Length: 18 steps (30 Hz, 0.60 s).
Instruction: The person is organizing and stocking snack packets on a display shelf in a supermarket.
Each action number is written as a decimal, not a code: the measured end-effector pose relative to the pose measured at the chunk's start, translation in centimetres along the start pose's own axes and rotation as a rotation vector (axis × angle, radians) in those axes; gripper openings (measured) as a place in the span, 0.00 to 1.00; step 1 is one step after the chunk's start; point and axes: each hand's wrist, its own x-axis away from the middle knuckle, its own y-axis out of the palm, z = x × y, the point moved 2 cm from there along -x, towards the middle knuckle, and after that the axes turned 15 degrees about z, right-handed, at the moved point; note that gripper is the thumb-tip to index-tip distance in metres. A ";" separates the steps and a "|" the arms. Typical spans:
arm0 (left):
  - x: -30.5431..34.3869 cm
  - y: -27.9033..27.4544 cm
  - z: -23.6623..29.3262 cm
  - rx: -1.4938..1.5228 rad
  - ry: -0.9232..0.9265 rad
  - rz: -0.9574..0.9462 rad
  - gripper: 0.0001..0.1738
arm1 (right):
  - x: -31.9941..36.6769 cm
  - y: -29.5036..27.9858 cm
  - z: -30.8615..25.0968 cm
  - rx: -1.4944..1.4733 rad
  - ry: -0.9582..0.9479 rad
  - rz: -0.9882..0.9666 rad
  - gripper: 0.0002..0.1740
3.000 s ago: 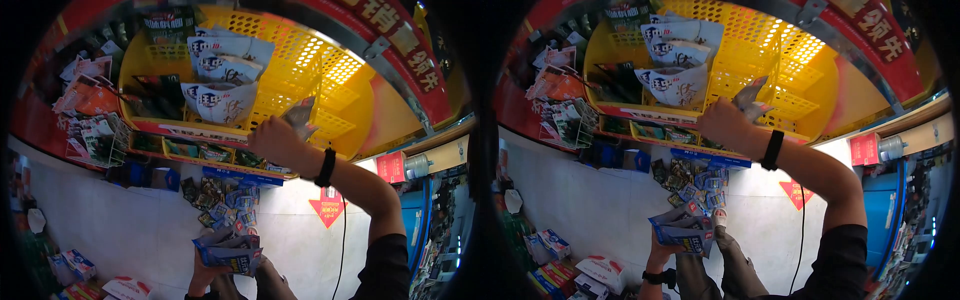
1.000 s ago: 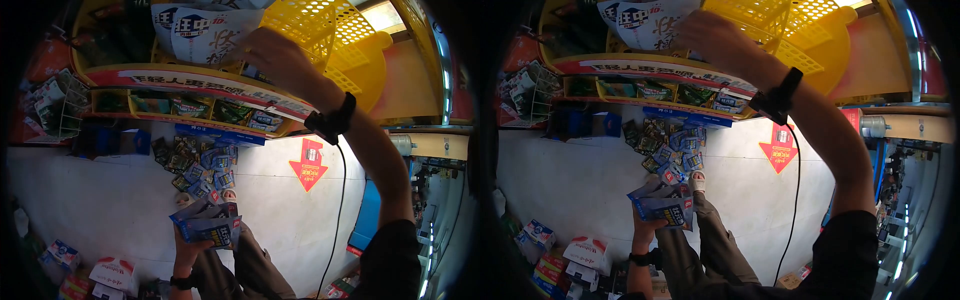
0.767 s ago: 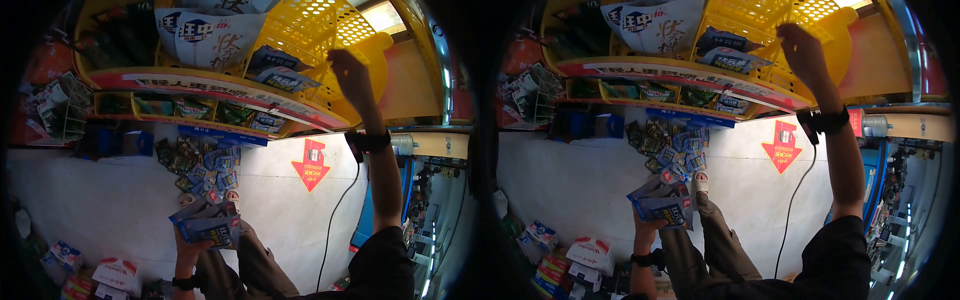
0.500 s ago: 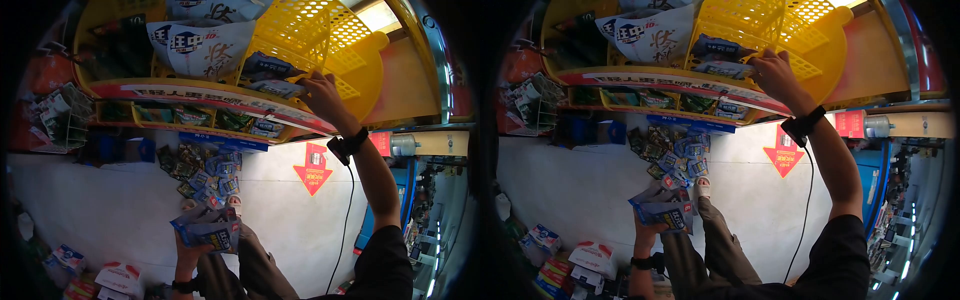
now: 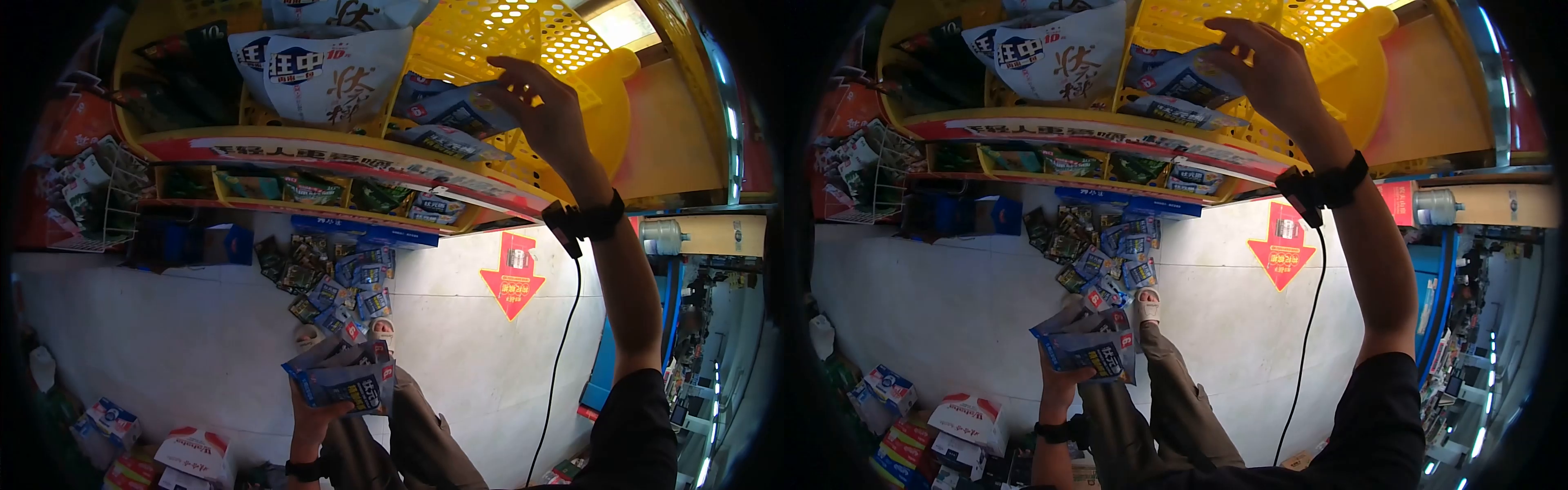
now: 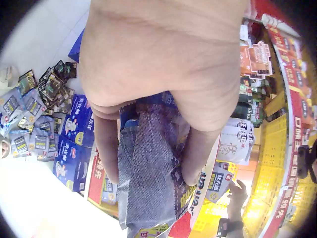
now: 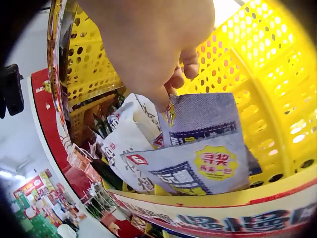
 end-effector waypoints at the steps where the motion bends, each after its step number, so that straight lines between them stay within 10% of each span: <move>1: 0.0 -0.1 -0.1 0.002 0.002 -0.003 0.61 | -0.2 0.8 0.2 -0.073 -0.100 0.034 0.11; 5: -0.2 -0.2 -0.5 0.000 0.033 -0.017 0.53 | -1.4 3.0 -2.1 0.024 -0.648 -0.038 0.10; 8: 0.5 1.1 -0.3 0.037 0.057 0.006 0.54 | -1.3 4.7 -3.2 0.060 -0.611 -0.217 0.12; 10: 0.2 1.3 -0.3 0.050 0.024 -0.003 0.55 | -1.3 3.1 -2.7 0.001 -0.675 0.032 0.11; 14: 0.3 0.6 -0.9 0.033 0.078 0.028 0.56 | 2.1 -3.1 -0.3 -0.396 0.322 0.250 0.14; 18: -1.5 2.0 -0.2 0.097 0.049 -0.022 0.55 | 8.8 -3.2 0.3 -0.150 0.405 -0.134 0.31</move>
